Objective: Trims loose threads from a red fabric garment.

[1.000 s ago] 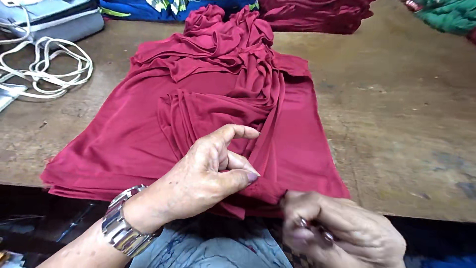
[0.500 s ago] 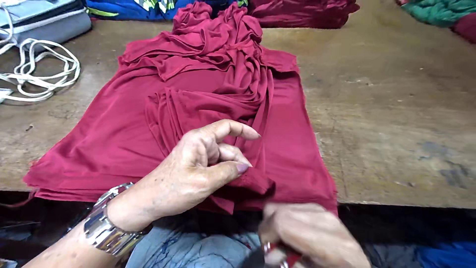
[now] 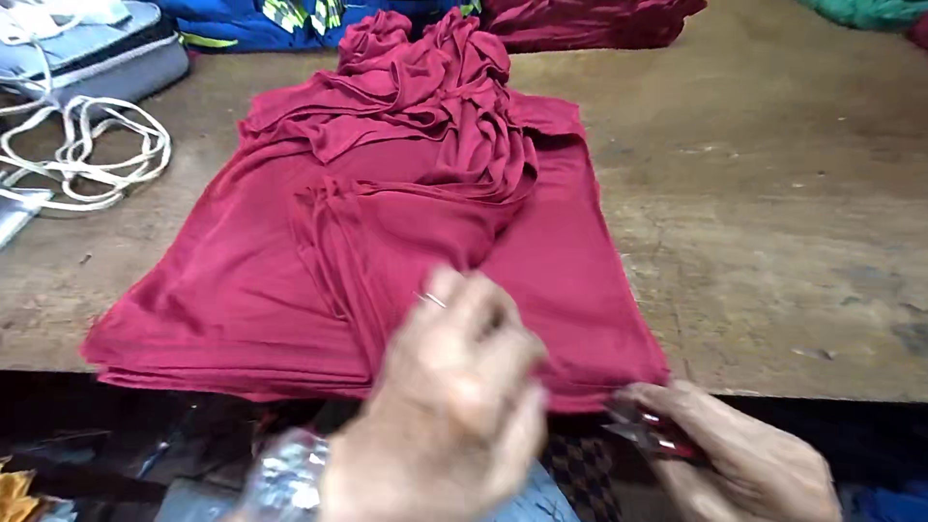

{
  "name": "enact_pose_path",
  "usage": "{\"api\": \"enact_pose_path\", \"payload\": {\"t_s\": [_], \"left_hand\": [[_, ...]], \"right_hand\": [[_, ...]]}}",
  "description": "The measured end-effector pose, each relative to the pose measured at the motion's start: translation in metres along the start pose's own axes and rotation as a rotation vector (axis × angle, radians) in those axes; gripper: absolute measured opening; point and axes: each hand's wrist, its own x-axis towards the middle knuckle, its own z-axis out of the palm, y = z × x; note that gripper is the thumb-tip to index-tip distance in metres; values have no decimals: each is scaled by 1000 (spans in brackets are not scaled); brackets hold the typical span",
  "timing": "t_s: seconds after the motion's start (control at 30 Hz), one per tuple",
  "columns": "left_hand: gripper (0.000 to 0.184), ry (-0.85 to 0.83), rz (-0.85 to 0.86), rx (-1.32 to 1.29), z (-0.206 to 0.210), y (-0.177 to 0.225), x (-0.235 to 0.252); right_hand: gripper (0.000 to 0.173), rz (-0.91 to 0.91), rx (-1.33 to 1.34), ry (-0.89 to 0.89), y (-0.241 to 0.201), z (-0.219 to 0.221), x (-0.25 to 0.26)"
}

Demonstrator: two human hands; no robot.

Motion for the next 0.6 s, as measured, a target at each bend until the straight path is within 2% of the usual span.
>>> {"api": "enact_pose_path", "payload": {"t_s": [0.1,0.2,0.27,0.4,0.5,0.6], "left_hand": [[18,-105,-9,-65,53,17,-17],[11,-50,23,-57,64,20,-9],[13,-39,22,-129,59,21,-2],[13,-42,-121,-401,37,23,2],[15,68,-238,-479,15,21,-2],[18,206,-352,-446,4,5,-14]], "right_hand": [[14,46,141,-4,0,-8,1],[15,94,287,7,-1,-19,3],[18,110,286,60,-6,-20,7],[25,120,58,205,-20,0,17],[16,66,-44,338,-25,28,23],[16,-6,-46,298,-36,45,17]]}}
